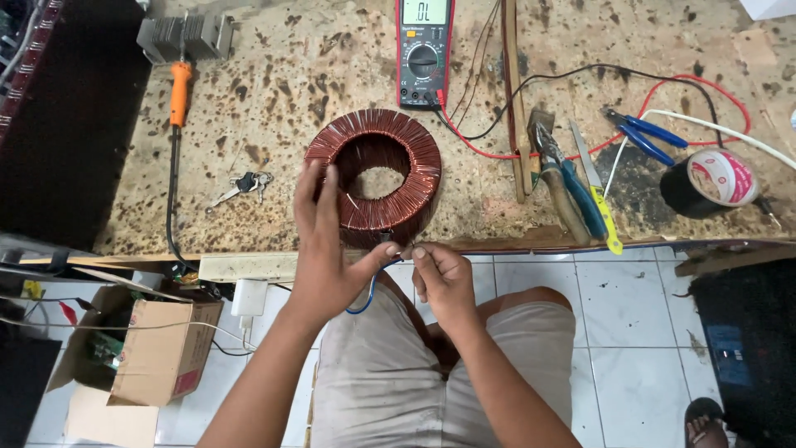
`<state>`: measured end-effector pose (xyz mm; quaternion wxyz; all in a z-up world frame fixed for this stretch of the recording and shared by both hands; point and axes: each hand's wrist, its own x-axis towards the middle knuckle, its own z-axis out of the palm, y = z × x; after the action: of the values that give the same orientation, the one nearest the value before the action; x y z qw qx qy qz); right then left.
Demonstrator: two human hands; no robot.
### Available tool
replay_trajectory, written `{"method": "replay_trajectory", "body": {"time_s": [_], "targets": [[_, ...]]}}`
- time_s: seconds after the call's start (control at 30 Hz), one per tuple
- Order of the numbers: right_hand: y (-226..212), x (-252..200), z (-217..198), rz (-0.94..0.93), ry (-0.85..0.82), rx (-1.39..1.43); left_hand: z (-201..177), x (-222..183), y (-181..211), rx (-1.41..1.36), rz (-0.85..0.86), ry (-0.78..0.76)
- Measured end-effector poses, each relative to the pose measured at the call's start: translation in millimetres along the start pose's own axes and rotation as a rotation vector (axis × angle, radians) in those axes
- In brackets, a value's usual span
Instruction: Winding and insulating a toroidal transformer core for an electronic device.
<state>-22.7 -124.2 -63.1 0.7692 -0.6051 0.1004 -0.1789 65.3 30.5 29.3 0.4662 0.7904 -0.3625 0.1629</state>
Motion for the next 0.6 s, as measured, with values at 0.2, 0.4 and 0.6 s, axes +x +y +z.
{"method": "replay_trajectory", "body": {"time_s": [0.2, 0.4, 0.6], "targets": [[-12.1, -8.0, 2.2, 0.174, 0.034, 0.061, 36.6, -71.6, 18.5, 0.119, -0.078, 0.414], [-8.4, -9.6, 2.9, 0.238, 0.062, 0.060, 65.4, -68.2, 30.4, -0.234, -0.638, 0.236], [7.0, -11.7, -1.1, 0.238, 0.102, 0.132, 64.4, -34.3, 50.5, -0.644, -0.943, 0.286]]}}
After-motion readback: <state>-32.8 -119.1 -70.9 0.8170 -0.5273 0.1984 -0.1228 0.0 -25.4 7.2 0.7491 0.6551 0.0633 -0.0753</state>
